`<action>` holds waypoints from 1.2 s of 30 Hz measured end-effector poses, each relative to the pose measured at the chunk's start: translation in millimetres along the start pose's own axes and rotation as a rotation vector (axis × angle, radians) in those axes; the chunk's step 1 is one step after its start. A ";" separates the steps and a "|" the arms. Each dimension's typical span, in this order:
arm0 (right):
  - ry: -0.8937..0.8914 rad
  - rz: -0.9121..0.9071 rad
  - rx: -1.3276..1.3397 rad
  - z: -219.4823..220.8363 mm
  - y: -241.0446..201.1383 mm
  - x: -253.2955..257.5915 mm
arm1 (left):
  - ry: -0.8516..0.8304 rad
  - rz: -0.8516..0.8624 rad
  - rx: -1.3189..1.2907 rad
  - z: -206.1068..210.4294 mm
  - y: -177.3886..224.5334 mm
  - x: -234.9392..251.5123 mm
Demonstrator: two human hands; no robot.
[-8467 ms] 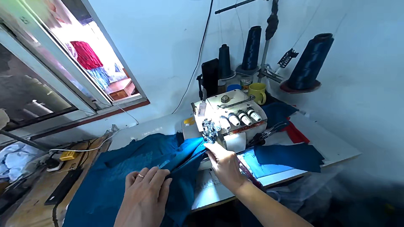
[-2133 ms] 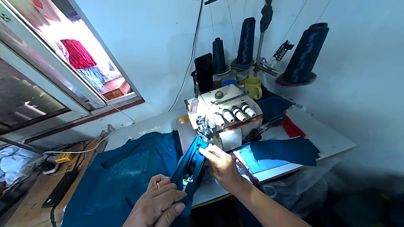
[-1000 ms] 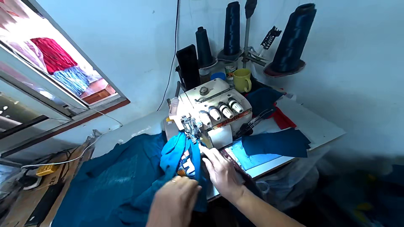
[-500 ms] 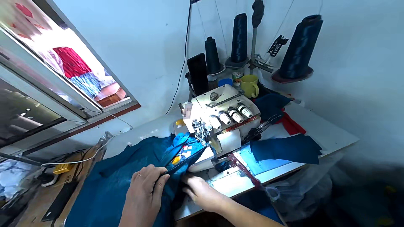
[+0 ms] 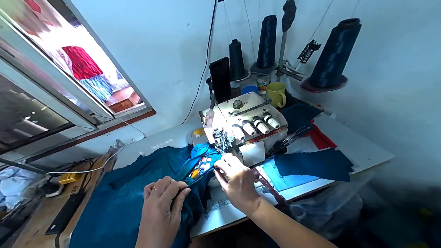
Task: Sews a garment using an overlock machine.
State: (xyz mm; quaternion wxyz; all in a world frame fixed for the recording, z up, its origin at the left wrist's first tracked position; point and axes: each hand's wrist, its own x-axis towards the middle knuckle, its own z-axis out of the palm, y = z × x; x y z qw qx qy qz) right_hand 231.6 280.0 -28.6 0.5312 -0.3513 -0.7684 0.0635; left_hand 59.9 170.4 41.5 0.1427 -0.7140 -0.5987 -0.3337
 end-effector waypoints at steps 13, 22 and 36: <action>0.058 -0.149 0.012 -2.1 -2.0 -5.9 | -0.040 0.162 0.154 -3.7 12.6 10.7; 0.057 -0.116 0.016 -31.2 23.2 -56.5 | -0.264 0.357 -0.032 31.2 82.5 -5.3; -0.006 0.563 0.577 -11.2 -8.1 -68.5 | -0.158 0.219 0.321 77.3 92.6 15.1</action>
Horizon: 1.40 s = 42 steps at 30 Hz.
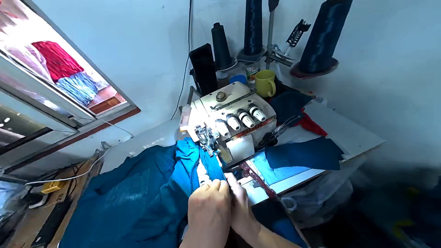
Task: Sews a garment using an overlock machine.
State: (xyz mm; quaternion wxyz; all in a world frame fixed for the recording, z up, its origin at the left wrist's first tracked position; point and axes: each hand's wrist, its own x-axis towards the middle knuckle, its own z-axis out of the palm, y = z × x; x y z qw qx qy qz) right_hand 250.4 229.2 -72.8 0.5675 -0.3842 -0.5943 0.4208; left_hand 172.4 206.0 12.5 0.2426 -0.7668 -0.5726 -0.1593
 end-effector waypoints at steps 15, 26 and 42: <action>-0.424 0.431 -0.147 -19.7 -94.5 27.2 | 0.017 -0.078 0.182 4.6 7.1 15.4; -0.056 -0.176 0.088 36.8 -1.4 3.1 | 0.013 -0.369 -0.289 -15.7 -60.5 25.6; -0.563 0.233 -0.114 -22.6 -41.0 19.7 | 0.039 -0.129 0.217 16.6 15.0 9.7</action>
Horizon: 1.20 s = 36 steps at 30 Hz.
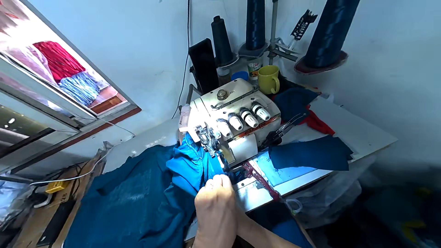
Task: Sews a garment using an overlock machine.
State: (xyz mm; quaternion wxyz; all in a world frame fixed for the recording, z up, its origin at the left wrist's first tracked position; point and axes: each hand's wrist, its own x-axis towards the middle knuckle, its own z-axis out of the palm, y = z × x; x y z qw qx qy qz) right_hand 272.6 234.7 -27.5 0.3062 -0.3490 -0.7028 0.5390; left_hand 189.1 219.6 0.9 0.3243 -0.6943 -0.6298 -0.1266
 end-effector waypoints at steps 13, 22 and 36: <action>-0.205 0.188 -0.054 -11.2 -20.1 4.3 | 0.131 -0.070 -0.085 27.9 -4.2 1.0; 0.520 -0.552 -0.006 65.2 79.6 23.2 | -0.148 0.034 -0.185 16.9 -94.3 10.0; 0.383 -0.595 -0.337 64.9 34.0 33.7 | -0.034 -0.054 -0.534 17.1 -103.2 21.4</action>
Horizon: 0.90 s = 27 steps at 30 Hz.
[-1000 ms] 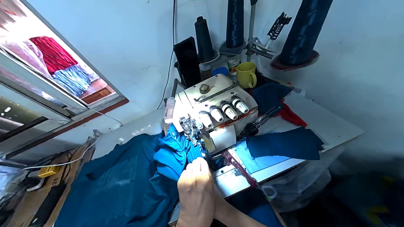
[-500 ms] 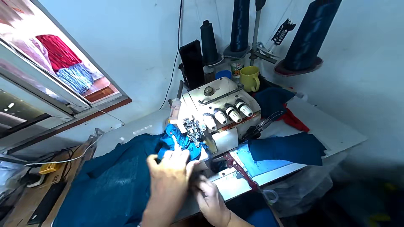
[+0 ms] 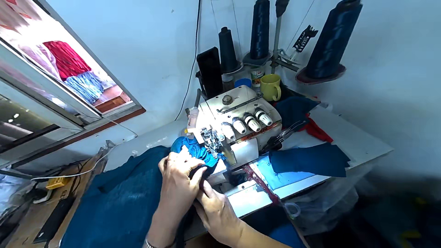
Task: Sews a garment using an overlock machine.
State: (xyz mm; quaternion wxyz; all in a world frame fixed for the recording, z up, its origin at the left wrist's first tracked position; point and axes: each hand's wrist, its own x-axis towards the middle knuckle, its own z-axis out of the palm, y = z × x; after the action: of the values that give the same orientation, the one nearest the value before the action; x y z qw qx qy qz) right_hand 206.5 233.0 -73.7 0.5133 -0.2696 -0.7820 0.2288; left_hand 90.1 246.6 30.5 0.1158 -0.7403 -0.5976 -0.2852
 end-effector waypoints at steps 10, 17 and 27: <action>0.213 0.123 -0.109 -58.9 34.8 -21.1 | 0.119 -0.011 0.109 50.8 58.8 -43.5; 0.051 0.089 -0.451 -68.1 36.1 2.5 | 0.209 -0.050 -0.024 58.0 59.5 -44.2; 0.103 0.230 -0.255 -60.3 32.3 -10.5 | 0.163 -0.107 -0.146 53.9 34.4 -31.7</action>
State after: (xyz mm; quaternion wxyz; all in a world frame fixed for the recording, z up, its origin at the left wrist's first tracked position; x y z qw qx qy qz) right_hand 271.9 255.2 -79.2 0.4846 -0.4315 -0.7414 0.1712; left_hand 134.2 239.4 -25.1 0.0946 -0.6882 -0.6025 -0.3929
